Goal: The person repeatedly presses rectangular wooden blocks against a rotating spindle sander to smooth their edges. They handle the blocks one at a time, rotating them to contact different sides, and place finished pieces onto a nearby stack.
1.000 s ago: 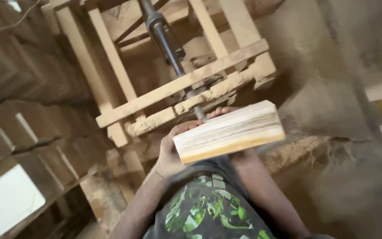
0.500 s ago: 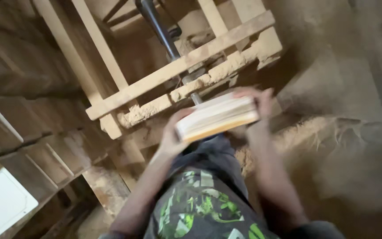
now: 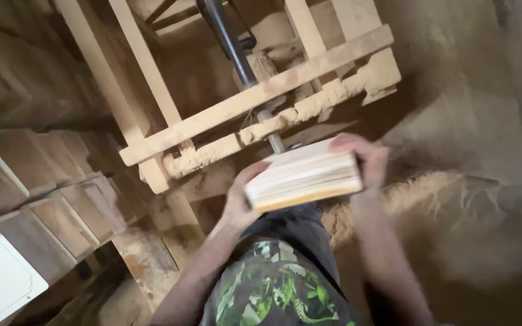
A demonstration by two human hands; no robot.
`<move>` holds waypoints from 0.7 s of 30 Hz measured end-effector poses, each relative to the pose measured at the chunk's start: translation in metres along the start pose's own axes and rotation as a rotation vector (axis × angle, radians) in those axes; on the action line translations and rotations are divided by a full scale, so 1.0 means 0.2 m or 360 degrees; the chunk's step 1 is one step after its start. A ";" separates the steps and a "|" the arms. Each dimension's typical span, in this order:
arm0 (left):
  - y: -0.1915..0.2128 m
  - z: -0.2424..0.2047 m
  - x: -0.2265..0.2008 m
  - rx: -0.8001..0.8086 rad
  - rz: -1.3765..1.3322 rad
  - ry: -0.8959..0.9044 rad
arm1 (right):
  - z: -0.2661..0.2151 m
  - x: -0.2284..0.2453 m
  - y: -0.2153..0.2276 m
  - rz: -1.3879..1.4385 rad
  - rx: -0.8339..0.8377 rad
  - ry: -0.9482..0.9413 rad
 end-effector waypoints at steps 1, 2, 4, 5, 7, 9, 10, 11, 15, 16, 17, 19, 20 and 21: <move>0.04 -0.04 0.06 -0.0278 -0.0926 0.0638 | 0.00 -0.08 -0.03 -0.0260 -0.0145 -0.0087; 0.09 -0.12 0.01 -0.0411 -0.0774 0.0681 | -0.04 -0.15 -0.13 -0.0252 0.0102 0.0118; 0.17 -0.23 -0.18 -0.0409 0.0035 0.0435 | -0.07 -0.30 -0.30 -0.0049 0.0385 0.0219; 0.14 -0.25 -0.30 -0.0264 0.0677 0.0129 | -0.05 -0.35 -0.32 0.0146 0.0421 0.0115; 0.07 -0.30 -0.48 -0.0204 0.1341 -0.0086 | -0.05 -0.42 -0.41 0.0773 0.0367 -0.0369; -0.06 -0.31 -0.69 -0.0073 0.1652 -0.0507 | -0.01 -0.33 -0.46 0.1230 0.0495 -0.0489; -0.14 -0.34 -0.78 0.0049 0.1625 -0.0786 | -0.01 -0.24 -0.45 0.1381 0.0625 -0.0383; -0.20 -0.38 -0.88 0.0174 0.1595 -0.1062 | -0.03 -0.16 -0.46 0.1531 0.0755 -0.0275; -0.33 -0.34 -1.06 0.0360 0.0699 -0.0947 | -0.13 0.04 -0.42 0.1888 0.0254 -0.0298; -0.38 -0.30 -1.03 0.0494 0.0369 -0.0828 | -0.19 0.07 -0.42 0.1849 0.0213 -0.0321; -0.42 -0.27 -0.99 0.0622 0.0043 -0.0697 | -0.25 0.11 -0.43 0.1811 0.0171 -0.0343; -0.42 -0.19 -0.81 0.0449 0.0043 -0.0196 | -0.27 0.18 -0.44 0.1715 0.0264 -0.0192; -0.42 -0.15 -0.70 0.0377 0.0044 0.0060 | -0.27 0.22 -0.41 0.1667 0.0303 -0.0110; -0.41 -0.11 -0.63 0.0376 -0.0121 0.0085 | -0.24 0.24 -0.37 0.1618 0.0341 -0.0028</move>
Point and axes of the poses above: each hand's wrist, its own z-axis towards the middle knuckle, its own y-axis out of the back of the hand, x = y × z, the point moved 5 cm from there along z, towards the middle knuckle, and after that the axes turned 2 degrees about -x, right-handed, at the moved point
